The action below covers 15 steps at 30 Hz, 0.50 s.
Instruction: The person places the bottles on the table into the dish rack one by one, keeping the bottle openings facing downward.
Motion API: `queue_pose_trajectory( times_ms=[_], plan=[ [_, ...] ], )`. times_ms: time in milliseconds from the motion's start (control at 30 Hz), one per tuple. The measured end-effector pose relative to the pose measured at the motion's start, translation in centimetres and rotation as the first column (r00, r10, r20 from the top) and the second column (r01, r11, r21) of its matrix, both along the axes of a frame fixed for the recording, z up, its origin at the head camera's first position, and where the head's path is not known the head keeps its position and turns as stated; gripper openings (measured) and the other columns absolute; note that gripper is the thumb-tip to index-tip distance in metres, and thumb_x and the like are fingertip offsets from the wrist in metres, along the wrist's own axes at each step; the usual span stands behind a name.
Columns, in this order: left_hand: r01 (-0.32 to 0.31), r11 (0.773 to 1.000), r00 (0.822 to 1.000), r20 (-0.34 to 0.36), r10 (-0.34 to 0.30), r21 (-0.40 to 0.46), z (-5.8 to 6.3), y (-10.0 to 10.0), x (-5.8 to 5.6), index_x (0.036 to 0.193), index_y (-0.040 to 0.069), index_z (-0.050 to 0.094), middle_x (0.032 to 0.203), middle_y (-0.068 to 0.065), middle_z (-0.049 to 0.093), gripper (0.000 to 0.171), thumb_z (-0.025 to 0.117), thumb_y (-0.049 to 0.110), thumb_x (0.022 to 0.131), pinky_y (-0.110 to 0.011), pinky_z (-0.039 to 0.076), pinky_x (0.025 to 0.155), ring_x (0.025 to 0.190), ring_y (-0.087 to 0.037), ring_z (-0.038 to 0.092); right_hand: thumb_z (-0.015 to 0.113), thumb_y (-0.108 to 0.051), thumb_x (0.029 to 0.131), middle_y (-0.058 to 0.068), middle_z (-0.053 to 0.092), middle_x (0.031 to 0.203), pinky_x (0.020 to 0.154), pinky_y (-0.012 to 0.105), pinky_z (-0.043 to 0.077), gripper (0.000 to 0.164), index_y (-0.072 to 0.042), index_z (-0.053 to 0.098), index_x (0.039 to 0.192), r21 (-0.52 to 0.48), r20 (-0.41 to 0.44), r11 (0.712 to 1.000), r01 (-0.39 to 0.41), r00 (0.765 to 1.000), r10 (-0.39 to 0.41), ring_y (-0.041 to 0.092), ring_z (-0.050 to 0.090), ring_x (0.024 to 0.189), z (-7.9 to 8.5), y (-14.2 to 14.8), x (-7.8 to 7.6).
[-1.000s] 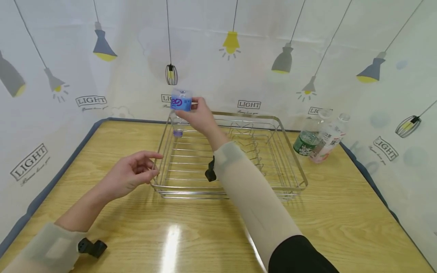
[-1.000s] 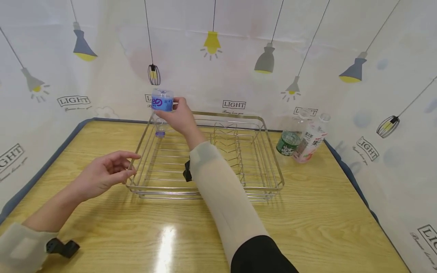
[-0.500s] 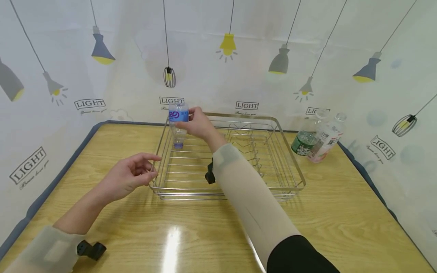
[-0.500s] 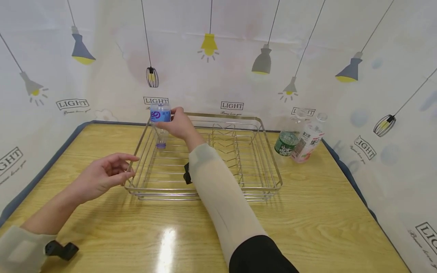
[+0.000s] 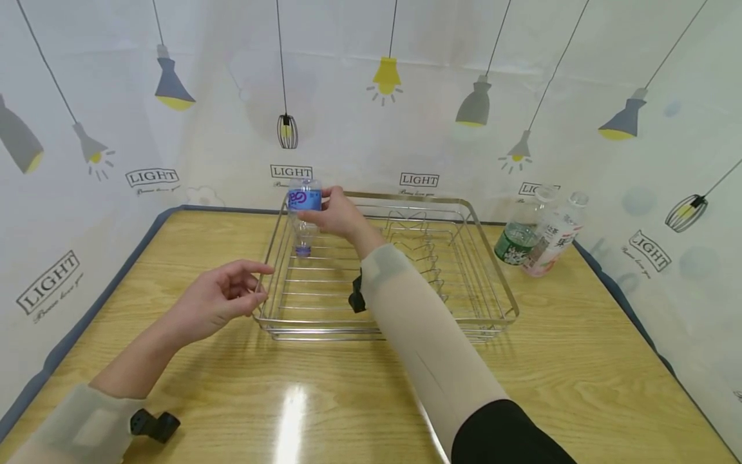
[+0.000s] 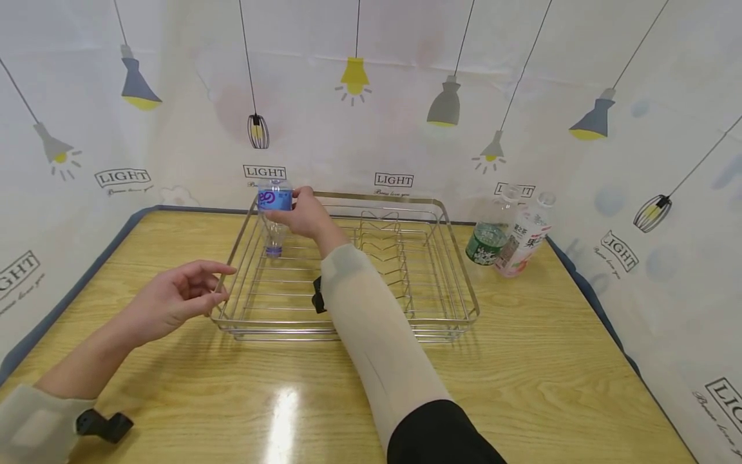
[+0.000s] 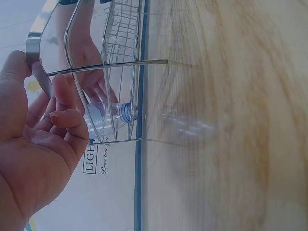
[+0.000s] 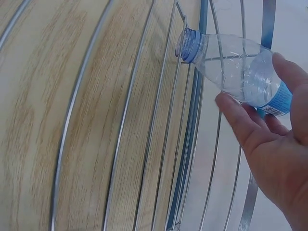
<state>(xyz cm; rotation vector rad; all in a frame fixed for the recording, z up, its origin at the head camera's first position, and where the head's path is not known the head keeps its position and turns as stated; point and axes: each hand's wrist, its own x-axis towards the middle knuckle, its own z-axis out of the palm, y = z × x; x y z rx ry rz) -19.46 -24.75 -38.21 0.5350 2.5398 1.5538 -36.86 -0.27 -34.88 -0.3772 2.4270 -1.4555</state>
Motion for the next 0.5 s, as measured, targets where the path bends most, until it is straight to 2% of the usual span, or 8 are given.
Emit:
queue_pose_trajectory(
  times_ms=[167,400,500],
  plan=[
    [-0.004,1.000,1.000,0.004,0.004,-0.005,0.00,-0.02,0.05,0.148,0.006,0.063,0.105,-0.010,0.069,0.043,0.073,0.012,0.106,-0.032,0.064,0.075,0.088,-0.018,0.072,0.079,-0.027,0.104,0.019,0.058,0.148,0.102,0.041,0.064,0.082,-0.008,0.029,0.166,0.022,0.020,1.000,-0.014,1.000,0.014,0.034,0.069,0.125,-0.08,0.05,-0.14],
    [-0.002,1.000,1.000,0.006,0.002,-0.004,0.00,-0.02,0.04,0.148,0.006,0.063,0.104,-0.010,0.069,0.043,0.072,0.012,0.106,-0.031,0.062,0.073,0.086,-0.013,0.070,0.077,-0.032,0.106,0.018,0.057,0.148,0.105,0.046,0.063,0.082,-0.009,0.027,0.167,0.043,0.038,0.999,-0.023,0.999,0.021,0.038,0.066,0.132,-0.28,0.14,-0.51],
    [0.002,1.000,1.000,0.005,-0.002,-0.002,0.02,-0.01,0.05,0.148,0.006,0.062,0.105,-0.009,0.069,0.043,0.072,0.011,0.107,-0.031,0.062,0.074,0.088,-0.015,0.071,0.077,-0.034,0.106,0.018,0.057,0.149,0.106,0.048,0.062,0.082,-0.010,0.028,0.167,0.038,0.039,0.999,-0.017,0.999,0.016,0.038,0.066,0.131,-0.38,0.20,-0.60]
  ],
)
